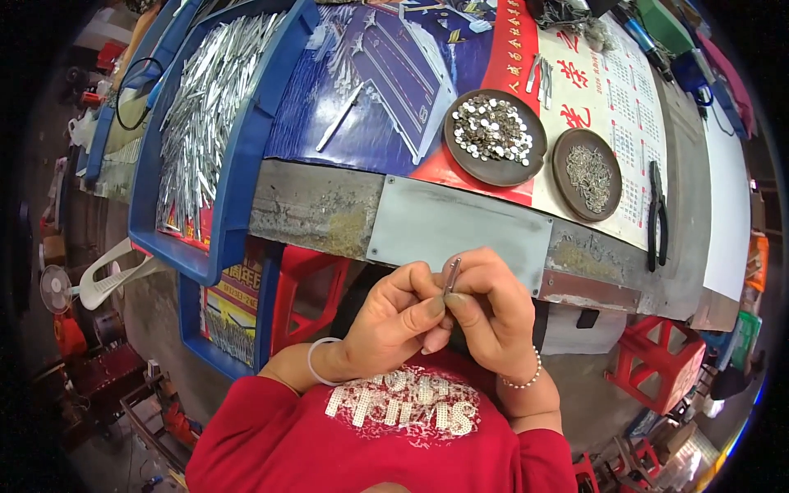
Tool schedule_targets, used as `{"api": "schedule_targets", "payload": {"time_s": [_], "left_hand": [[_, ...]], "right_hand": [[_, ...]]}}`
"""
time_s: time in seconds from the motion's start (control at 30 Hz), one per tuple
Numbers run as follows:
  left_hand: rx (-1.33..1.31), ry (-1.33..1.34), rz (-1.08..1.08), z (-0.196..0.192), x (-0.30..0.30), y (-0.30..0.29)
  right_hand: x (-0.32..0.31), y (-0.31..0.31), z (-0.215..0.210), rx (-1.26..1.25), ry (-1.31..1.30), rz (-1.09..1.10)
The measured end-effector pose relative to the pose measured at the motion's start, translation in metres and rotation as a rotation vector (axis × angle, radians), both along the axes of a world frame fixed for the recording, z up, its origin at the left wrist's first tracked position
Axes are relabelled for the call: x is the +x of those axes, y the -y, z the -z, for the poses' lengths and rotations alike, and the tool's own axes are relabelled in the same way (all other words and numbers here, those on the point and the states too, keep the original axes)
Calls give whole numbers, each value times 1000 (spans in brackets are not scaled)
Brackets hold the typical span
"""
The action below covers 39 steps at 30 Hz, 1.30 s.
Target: Assembling small metal components by inserting pins into round parts at a workbench.
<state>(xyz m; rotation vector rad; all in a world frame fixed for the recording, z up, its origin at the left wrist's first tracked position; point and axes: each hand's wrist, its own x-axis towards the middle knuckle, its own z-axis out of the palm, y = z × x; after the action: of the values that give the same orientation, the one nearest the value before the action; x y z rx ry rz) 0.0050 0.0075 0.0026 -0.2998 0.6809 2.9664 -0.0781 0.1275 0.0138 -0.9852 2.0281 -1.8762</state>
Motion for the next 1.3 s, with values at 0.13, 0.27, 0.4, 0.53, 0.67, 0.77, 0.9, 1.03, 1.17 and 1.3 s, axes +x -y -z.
{"api": "schedule_targets", "payload": {"time_s": [0.13, 0.27, 0.4, 0.53, 0.67, 0.77, 0.9, 1.03, 1.17, 1.3], "left_hand": [[1, -2, 14, 2, 2, 1], [18, -28, 43, 1, 4, -2], [-23, 6, 9, 0, 7, -4], [-136, -18, 11, -2, 12, -6], [-66, 37, -4, 0, 13, -8], [-65, 25, 12, 2, 13, -6], [-74, -41, 63, -4, 13, -6], [-93, -85, 108, -6, 14, -8], [-153, -45, 157, -8, 17, -1], [-374, 51, 254, -7, 11, 21]], "right_hand": [[6, 0, 0, 56, -166, 63], [11, -1, 2, 50, -291, 136], [8, -5, 3, 73, -284, 93], [8, -11, 4, 174, -520, 104], [7, -6, 4, 195, -470, 82], [1, -9, 4, 177, -281, -12], [1, -13, 6, -90, 101, -157], [-1, -13, 4, -250, 434, -245], [-21, -21, 0, -138, 325, -467], [-43, -18, -27, 180, 87, -357]]}}
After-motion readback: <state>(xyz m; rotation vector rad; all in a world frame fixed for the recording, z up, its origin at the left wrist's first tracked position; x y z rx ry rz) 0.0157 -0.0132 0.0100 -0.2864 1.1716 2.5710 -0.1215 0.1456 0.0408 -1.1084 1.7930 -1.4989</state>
